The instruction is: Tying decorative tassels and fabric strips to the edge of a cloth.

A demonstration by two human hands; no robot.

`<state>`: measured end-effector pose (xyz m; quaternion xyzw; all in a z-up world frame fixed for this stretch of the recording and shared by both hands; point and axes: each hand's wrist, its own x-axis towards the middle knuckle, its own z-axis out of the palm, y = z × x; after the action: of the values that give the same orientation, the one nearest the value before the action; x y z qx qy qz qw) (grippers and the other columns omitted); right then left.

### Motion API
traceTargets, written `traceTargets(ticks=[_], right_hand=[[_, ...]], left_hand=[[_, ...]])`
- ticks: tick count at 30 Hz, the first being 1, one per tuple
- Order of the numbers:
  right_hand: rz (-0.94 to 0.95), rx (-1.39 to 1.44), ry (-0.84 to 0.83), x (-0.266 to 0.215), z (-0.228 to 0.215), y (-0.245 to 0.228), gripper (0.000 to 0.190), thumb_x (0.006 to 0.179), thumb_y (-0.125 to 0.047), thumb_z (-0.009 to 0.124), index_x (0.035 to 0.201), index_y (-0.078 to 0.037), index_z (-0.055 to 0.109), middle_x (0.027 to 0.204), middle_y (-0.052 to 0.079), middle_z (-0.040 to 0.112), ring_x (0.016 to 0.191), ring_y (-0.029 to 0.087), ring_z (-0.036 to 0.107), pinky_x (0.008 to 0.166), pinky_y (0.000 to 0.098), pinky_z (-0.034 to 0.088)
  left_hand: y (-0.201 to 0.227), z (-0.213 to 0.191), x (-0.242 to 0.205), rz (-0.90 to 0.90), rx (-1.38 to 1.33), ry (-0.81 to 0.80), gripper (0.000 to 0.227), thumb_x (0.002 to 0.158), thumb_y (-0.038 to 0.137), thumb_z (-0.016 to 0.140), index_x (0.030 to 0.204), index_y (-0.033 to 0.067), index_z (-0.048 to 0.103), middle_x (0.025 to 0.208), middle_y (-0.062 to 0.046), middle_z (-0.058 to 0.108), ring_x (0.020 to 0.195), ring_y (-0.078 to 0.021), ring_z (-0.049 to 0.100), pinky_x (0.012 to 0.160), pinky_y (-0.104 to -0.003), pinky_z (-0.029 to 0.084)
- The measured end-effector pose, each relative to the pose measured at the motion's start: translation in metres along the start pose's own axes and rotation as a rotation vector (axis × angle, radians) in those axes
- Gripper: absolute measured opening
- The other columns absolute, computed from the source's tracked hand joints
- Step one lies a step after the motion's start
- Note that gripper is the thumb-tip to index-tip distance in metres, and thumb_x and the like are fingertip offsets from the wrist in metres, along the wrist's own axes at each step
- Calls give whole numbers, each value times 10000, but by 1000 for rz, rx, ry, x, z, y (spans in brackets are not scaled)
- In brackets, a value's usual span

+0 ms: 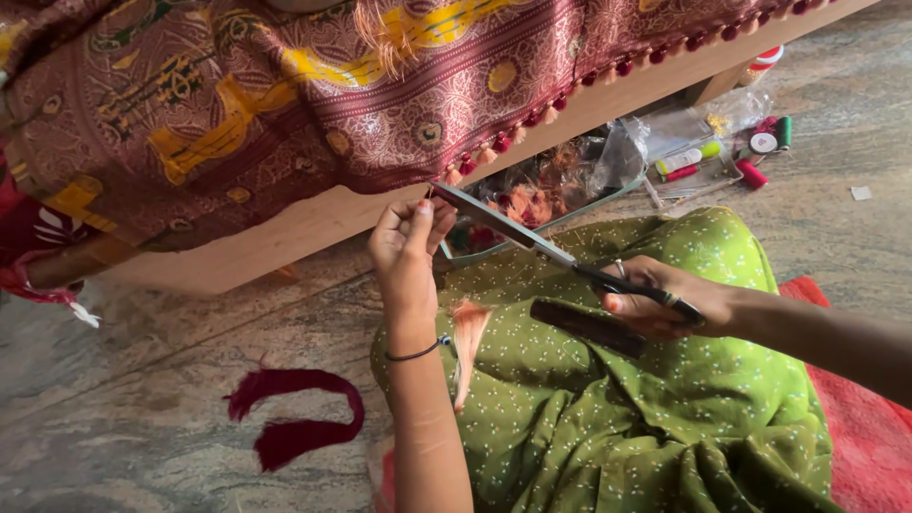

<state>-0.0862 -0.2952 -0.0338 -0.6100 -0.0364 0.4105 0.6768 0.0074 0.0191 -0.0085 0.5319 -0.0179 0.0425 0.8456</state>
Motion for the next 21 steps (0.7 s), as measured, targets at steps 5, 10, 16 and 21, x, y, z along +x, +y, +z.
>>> traceTargets(ticks=[5,10,16,21], right_hand=[[-6,-96,49,-1,-3,-1,469,826,-525,738,808,-102,536,472,-19,437,343,82,391,320,258,258],[33,-160,86,-4,1,-12,437,845,-504,718,838,-101,548,483,-30,422,355,80,387,325,262,253],[158,-243,175,-4,-2,-13,430,826,-524,710,856,-116,578,484,-38,409,365,85,381,343,273,259],[5,-341,104,-1,-38,-3,483,842,-523,730,753,-91,530,452,-27,413,343,95,410,326,283,294]], left_hand=[[3,7,-1,4,21,-4,90,1030,64,599,993,-17,614,1043,-159,724,935,-191,728,895,-325,616],[1,6,-1,13,39,-11,96,1035,67,600,989,-17,611,1033,-152,728,934,-189,730,897,-328,620],[-25,-10,23,16,88,59,76,1009,74,638,1002,-1,630,1008,-113,729,892,-162,716,817,-282,587],[-25,-11,51,128,167,41,222,970,161,722,1115,-4,693,1082,-35,733,959,-87,666,899,-248,513]])
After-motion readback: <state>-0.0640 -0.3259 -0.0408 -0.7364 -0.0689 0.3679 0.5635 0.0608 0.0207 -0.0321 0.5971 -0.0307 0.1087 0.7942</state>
